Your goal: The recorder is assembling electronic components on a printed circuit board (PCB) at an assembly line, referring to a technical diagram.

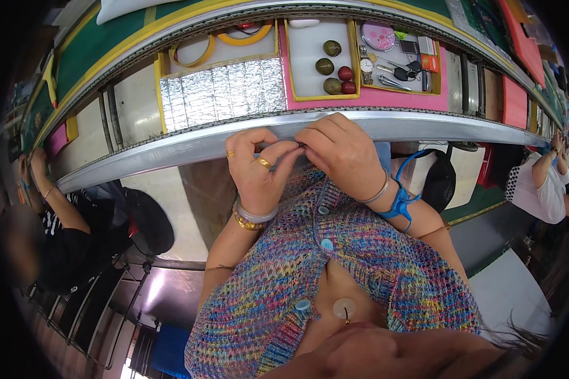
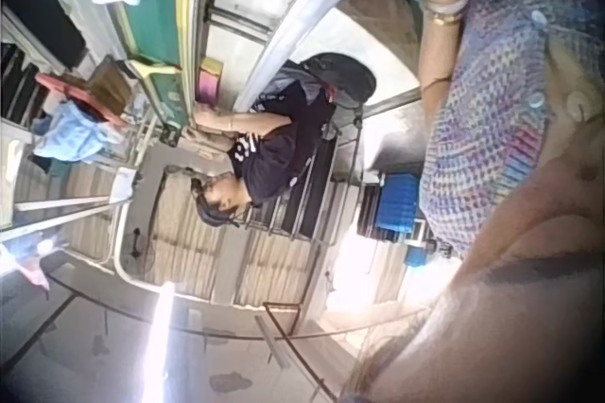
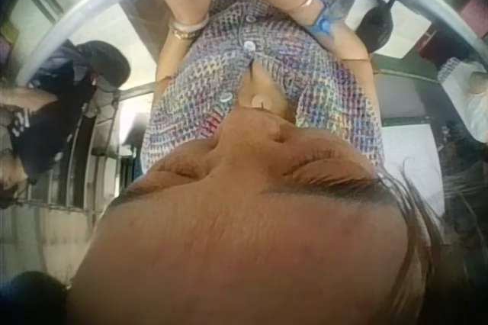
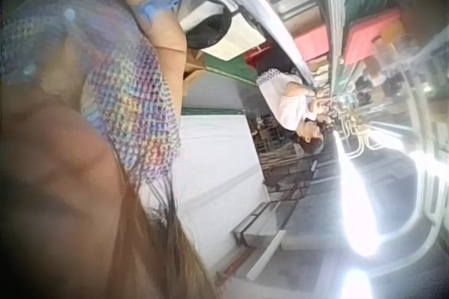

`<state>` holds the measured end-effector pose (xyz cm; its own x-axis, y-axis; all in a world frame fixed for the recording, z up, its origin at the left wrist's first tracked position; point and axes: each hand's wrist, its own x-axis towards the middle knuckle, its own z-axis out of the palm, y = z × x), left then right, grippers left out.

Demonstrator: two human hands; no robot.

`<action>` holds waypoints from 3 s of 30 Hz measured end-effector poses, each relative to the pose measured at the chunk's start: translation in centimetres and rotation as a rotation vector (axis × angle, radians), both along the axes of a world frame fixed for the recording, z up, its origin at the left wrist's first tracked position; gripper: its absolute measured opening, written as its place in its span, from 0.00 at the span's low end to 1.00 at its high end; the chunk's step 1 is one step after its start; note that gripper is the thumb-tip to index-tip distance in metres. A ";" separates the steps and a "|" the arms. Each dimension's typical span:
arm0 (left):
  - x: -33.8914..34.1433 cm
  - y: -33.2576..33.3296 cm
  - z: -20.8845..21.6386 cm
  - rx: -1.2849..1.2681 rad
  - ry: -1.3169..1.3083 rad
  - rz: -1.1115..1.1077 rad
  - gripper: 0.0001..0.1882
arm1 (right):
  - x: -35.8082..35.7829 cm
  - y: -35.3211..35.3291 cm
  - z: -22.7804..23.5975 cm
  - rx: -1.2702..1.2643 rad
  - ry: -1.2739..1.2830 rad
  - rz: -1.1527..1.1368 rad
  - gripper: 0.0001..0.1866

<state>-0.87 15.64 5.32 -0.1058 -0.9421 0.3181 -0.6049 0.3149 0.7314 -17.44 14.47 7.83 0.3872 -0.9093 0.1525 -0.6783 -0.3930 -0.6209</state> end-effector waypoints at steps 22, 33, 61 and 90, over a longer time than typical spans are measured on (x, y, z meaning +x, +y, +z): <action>0.1 0.6 -1.1 -0.002 -0.060 0.068 0.09 | 0.4 0.5 -0.4 0.065 -0.001 -0.204 0.09; 0.1 0.0 0.4 0.144 -0.097 0.042 0.07 | 0.7 0.0 -0.3 0.098 0.035 -0.223 0.09; 0.5 -25.3 2.2 0.332 -0.030 -0.157 0.13 | -11.6 -18.2 -2.1 -0.288 0.082 -0.460 0.11; 0.4 -1.8 1.2 0.239 0.143 -0.082 0.09 | -1.2 -0.2 -1.2 -0.142 -0.151 -0.027 0.15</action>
<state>-0.51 13.89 6.56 -0.1547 -0.9824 0.1051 -0.4697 0.1667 0.8670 -18.59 14.22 6.61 0.3261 -0.8841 0.3346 -0.5931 -0.4670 -0.6559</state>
